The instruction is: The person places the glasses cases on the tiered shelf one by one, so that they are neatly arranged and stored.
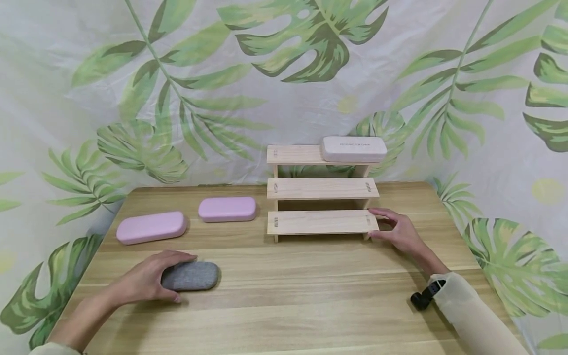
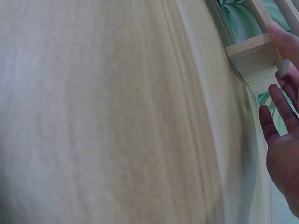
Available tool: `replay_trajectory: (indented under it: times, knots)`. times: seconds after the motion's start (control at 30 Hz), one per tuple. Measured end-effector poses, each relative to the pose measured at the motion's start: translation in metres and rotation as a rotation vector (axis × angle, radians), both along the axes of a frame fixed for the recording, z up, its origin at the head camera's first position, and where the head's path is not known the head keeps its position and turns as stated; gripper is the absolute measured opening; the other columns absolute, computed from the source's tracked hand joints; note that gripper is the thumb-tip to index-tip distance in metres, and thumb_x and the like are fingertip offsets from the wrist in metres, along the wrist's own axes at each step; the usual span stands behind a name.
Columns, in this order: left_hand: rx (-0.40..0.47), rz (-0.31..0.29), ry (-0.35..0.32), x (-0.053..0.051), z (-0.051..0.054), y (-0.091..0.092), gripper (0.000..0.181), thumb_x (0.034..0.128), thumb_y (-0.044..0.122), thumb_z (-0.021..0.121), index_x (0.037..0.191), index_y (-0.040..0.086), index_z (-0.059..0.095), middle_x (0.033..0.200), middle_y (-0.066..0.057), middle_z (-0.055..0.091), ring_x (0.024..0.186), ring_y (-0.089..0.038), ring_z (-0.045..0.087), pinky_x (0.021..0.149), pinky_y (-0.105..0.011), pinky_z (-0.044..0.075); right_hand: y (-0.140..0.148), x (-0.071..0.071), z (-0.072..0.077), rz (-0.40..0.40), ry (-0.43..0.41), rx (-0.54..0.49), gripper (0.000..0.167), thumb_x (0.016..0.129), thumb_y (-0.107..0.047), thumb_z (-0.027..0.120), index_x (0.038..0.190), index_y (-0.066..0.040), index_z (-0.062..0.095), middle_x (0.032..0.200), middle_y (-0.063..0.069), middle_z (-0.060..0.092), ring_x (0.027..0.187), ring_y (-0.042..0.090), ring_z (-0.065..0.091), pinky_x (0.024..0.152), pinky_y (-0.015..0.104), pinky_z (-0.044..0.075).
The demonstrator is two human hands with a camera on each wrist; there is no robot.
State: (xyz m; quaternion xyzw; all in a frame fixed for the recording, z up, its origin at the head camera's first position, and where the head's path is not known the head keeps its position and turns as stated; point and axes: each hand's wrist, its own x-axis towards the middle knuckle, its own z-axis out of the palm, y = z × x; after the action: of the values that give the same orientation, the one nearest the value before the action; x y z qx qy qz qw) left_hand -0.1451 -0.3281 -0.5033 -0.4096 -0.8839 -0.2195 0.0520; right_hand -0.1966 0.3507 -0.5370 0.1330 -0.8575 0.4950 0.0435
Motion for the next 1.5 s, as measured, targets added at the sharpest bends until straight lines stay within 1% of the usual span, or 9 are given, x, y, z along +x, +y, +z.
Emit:
replay_trajectory:
  times: [0.13,0.43,0.6,0.83,1.07,1.13,1.23,1.33,1.5]
  knots:
    - [-0.008,0.023,-0.039,0.0026,-0.0003,0.0,0.09,0.0604,0.047,0.103,0.136,0.01,0.069,0.127,-0.005,0.073,0.113,-0.026,0.068,0.102,-0.008,0.036,-0.0008,0.0,0.0004,0.001,-0.001,-0.004,0.065,0.082,-0.011,0.093,0.142,-0.009,0.068,0.146,0.014,0.064,0.122,0.001,0.062,0.103,0.019,0.049]
    - [-0.027,0.047,-0.1,0.0079,-0.0035,-0.0032,0.089,0.0662,0.051,0.099,0.139,0.012,0.067,0.128,-0.004,0.072,0.114,-0.018,0.067,0.097,-0.01,0.042,-0.0029,-0.0006,-0.0018,0.013,0.003,-0.009,0.064,0.083,-0.01,0.092,0.142,-0.007,0.068,0.146,0.017,0.064,0.124,0.017,0.065,0.105,0.025,0.051]
    - [-0.021,0.046,-0.096,0.0078,-0.0051,-0.004,0.086,0.0672,0.049,0.099,0.139,0.012,0.068,0.128,-0.004,0.073,0.113,-0.019,0.067,0.096,-0.009,0.042,-0.0036,-0.001,-0.0014,0.006,-0.01,-0.004,0.065,0.083,-0.011,0.092,0.143,-0.008,0.067,0.147,0.015,0.064,0.124,0.021,0.065,0.105,0.026,0.05]
    - [-0.021,0.036,-0.072,0.0063,-0.0064,-0.0032,0.084,0.066,0.039,0.102,0.138,0.011,0.068,0.127,-0.004,0.073,0.111,-0.017,0.068,0.094,-0.009,0.043,-0.0051,0.0004,0.0004,0.006,0.002,-0.006,0.064,0.083,-0.009,0.092,0.142,-0.007,0.068,0.146,0.016,0.064,0.125,0.031,0.065,0.104,0.028,0.051]
    - [-0.024,0.035,-0.064,0.0045,-0.007,-0.0025,0.083,0.0643,0.031,0.103,0.137,0.01,0.068,0.125,-0.004,0.074,0.109,-0.014,0.068,0.089,-0.014,0.049,-0.0052,0.0014,0.0022,-0.002,-0.013,-0.012,0.066,0.082,-0.01,0.092,0.143,-0.007,0.067,0.147,0.014,0.064,0.128,0.031,0.062,0.107,0.038,0.052]
    - [-0.02,0.033,-0.057,0.0041,-0.0069,-0.0016,0.083,0.0632,0.028,0.103,0.136,0.011,0.069,0.124,-0.004,0.074,0.109,-0.014,0.068,0.089,-0.013,0.048,-0.0047,0.0011,0.0017,-0.003,-0.01,-0.006,0.066,0.082,-0.01,0.092,0.143,-0.007,0.067,0.147,0.014,0.064,0.128,0.029,0.063,0.107,0.036,0.051]
    - [-0.009,0.032,-0.046,0.0036,-0.0068,-0.0002,0.082,0.0613,0.023,0.104,0.135,0.011,0.069,0.123,-0.003,0.074,0.108,-0.014,0.068,0.092,-0.009,0.045,-0.003,0.0003,0.0003,-0.006,-0.005,0.0,0.065,0.082,-0.01,0.092,0.142,-0.007,0.068,0.146,0.014,0.064,0.127,0.028,0.063,0.106,0.028,0.051]
    - [0.004,0.03,-0.04,0.0031,-0.0071,0.0006,0.082,0.0604,0.02,0.104,0.134,0.01,0.069,0.123,-0.003,0.074,0.108,-0.014,0.068,0.093,-0.007,0.042,-0.0012,-0.0007,-0.0012,-0.005,0.003,0.004,0.064,0.082,-0.01,0.092,0.142,-0.007,0.068,0.145,0.013,0.065,0.126,0.029,0.064,0.104,0.022,0.049]
    - [0.011,0.031,-0.047,0.0026,-0.0078,0.0009,0.081,0.0603,0.018,0.104,0.134,0.01,0.07,0.122,-0.004,0.074,0.108,-0.013,0.068,0.093,-0.006,0.042,0.0003,-0.0016,-0.0025,-0.002,0.013,0.008,0.064,0.083,-0.011,0.092,0.142,-0.008,0.068,0.145,0.014,0.065,0.126,0.033,0.063,0.105,0.022,0.049]
